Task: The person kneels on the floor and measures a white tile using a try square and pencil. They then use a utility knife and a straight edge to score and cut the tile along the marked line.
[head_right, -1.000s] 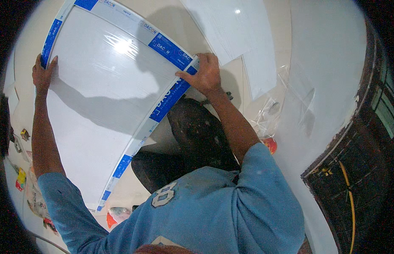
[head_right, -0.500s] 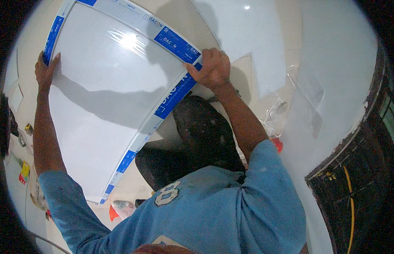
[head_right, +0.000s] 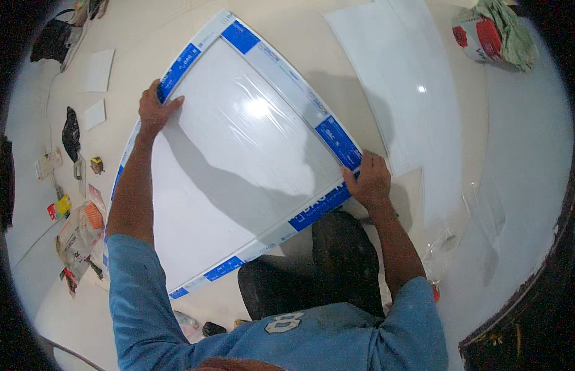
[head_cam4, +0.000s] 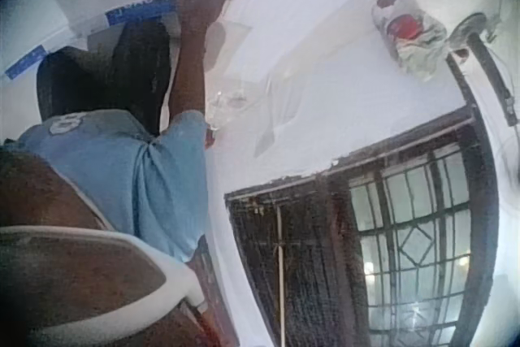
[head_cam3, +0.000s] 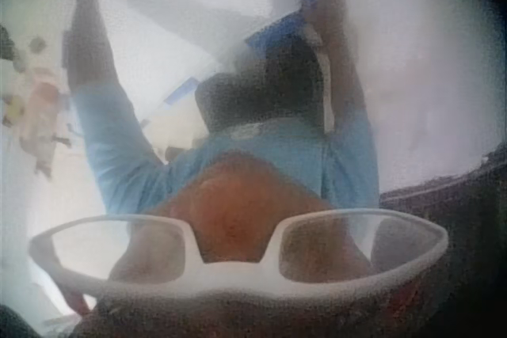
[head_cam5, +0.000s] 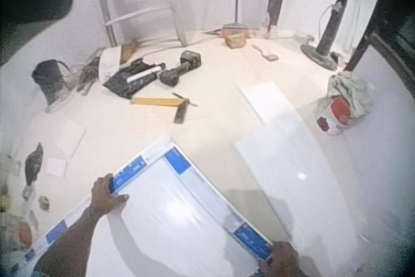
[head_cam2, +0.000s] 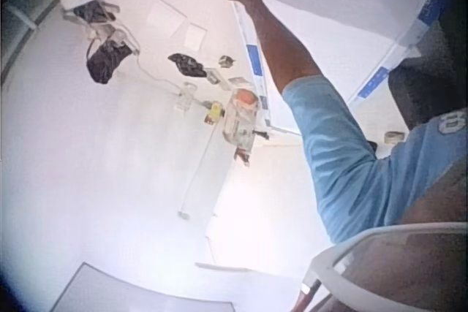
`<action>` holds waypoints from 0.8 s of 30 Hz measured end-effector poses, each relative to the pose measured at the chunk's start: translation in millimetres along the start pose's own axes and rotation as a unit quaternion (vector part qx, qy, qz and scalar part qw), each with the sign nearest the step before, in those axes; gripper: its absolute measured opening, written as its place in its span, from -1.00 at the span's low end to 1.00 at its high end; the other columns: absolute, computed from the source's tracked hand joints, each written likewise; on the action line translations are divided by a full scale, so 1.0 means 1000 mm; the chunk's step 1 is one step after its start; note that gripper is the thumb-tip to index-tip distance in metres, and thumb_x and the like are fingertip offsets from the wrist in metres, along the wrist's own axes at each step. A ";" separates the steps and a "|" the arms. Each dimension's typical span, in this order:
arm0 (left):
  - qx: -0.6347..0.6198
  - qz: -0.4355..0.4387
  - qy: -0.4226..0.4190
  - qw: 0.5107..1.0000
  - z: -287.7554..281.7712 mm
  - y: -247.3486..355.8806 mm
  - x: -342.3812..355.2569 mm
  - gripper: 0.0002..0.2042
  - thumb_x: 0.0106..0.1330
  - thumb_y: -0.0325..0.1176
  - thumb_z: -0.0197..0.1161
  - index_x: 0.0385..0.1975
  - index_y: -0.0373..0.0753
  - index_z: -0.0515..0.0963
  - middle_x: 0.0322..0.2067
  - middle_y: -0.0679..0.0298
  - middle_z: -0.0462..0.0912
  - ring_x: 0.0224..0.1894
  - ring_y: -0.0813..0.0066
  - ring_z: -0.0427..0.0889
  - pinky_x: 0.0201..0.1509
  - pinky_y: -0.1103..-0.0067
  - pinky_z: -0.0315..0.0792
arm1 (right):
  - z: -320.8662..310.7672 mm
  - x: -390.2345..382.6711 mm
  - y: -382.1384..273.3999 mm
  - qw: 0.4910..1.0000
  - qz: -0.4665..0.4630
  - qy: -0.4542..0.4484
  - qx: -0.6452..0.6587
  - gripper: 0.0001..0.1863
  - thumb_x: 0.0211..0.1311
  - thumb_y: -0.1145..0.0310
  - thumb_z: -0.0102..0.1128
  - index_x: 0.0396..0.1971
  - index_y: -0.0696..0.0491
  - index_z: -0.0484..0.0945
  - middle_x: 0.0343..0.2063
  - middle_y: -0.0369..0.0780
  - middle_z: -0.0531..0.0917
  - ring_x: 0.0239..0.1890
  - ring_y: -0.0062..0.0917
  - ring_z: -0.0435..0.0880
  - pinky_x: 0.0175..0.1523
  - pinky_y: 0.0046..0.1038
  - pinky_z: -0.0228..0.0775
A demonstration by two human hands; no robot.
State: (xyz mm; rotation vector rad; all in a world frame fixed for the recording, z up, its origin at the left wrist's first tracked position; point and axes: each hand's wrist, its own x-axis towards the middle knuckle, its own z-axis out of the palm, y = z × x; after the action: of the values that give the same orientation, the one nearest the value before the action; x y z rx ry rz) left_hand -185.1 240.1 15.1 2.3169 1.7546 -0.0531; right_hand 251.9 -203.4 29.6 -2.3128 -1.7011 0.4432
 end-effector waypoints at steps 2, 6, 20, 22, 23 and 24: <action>-0.002 -0.015 -0.014 1.000 -0.003 0.004 -0.002 0.03 0.10 0.27 0.64 0.53 -0.11 0.38 0.24 -0.03 0.57 0.30 -0.06 0.55 0.42 -0.02 0.41 | 0.003 -0.001 0.000 1.000 -0.002 0.013 0.002 -0.32 0.21 0.13 0.52 0.14 0.37 0.54 -0.08 0.16 0.67 -0.02 0.06 0.71 0.07 0.00 0.63; -0.015 -0.020 -0.010 1.000 -0.001 0.005 -0.004 0.05 0.09 0.30 0.63 0.54 -0.12 0.37 0.25 -0.04 0.57 0.30 -0.07 0.55 0.45 -0.04 0.37 | 0.001 -0.001 -0.004 1.000 0.015 0.013 0.011 -0.31 0.20 0.15 0.54 0.14 0.37 0.55 -0.05 0.20 0.67 -0.01 0.07 0.71 0.07 0.02 0.63; 0.034 0.020 0.020 0.999 0.014 -0.013 0.004 0.09 0.13 0.43 0.55 0.57 -0.14 0.35 0.27 -0.15 0.55 0.32 -0.14 0.59 0.41 -0.01 0.48 | -0.001 -0.003 -0.005 0.997 0.054 0.024 0.041 -0.31 0.18 0.14 0.59 0.16 0.33 0.61 -0.01 0.17 0.74 0.01 0.06 0.76 0.12 -0.01 0.65; 0.007 0.028 0.004 1.000 0.012 -0.013 0.005 0.10 0.14 0.44 0.54 0.58 -0.14 0.32 0.27 -0.16 0.54 0.34 -0.14 0.56 0.45 -0.01 0.44 | -0.001 -0.003 -0.003 0.996 0.043 0.045 0.066 -0.33 0.14 0.15 0.62 0.12 0.31 0.64 -0.04 0.12 0.75 0.00 0.03 0.77 0.11 -0.03 0.66; 0.015 0.024 0.000 1.000 0.013 -0.013 0.007 0.11 0.14 0.44 0.53 0.58 -0.16 0.32 0.26 -0.16 0.54 0.35 -0.15 0.56 0.45 -0.01 0.44 | -0.001 -0.002 -0.002 0.996 0.039 0.052 0.063 -0.33 0.12 0.15 0.62 0.11 0.30 0.65 -0.05 0.11 0.75 -0.01 0.02 0.77 0.11 -0.03 0.66; 0.025 0.018 -0.007 1.000 0.012 -0.014 0.007 0.11 0.14 0.43 0.53 0.58 -0.17 0.31 0.26 -0.17 0.55 0.35 -0.16 0.56 0.45 -0.01 0.44 | -0.001 -0.003 -0.002 0.996 0.037 0.056 0.062 -0.33 0.11 0.15 0.63 0.11 0.29 0.65 -0.07 0.11 0.75 -0.01 0.02 0.77 0.11 -0.03 0.66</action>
State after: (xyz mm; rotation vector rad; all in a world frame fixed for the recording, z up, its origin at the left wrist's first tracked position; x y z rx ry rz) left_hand -195.2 247.9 -0.5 2.3762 1.7237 -0.1061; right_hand 250.0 -205.8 31.4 -2.2721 -1.4969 0.4139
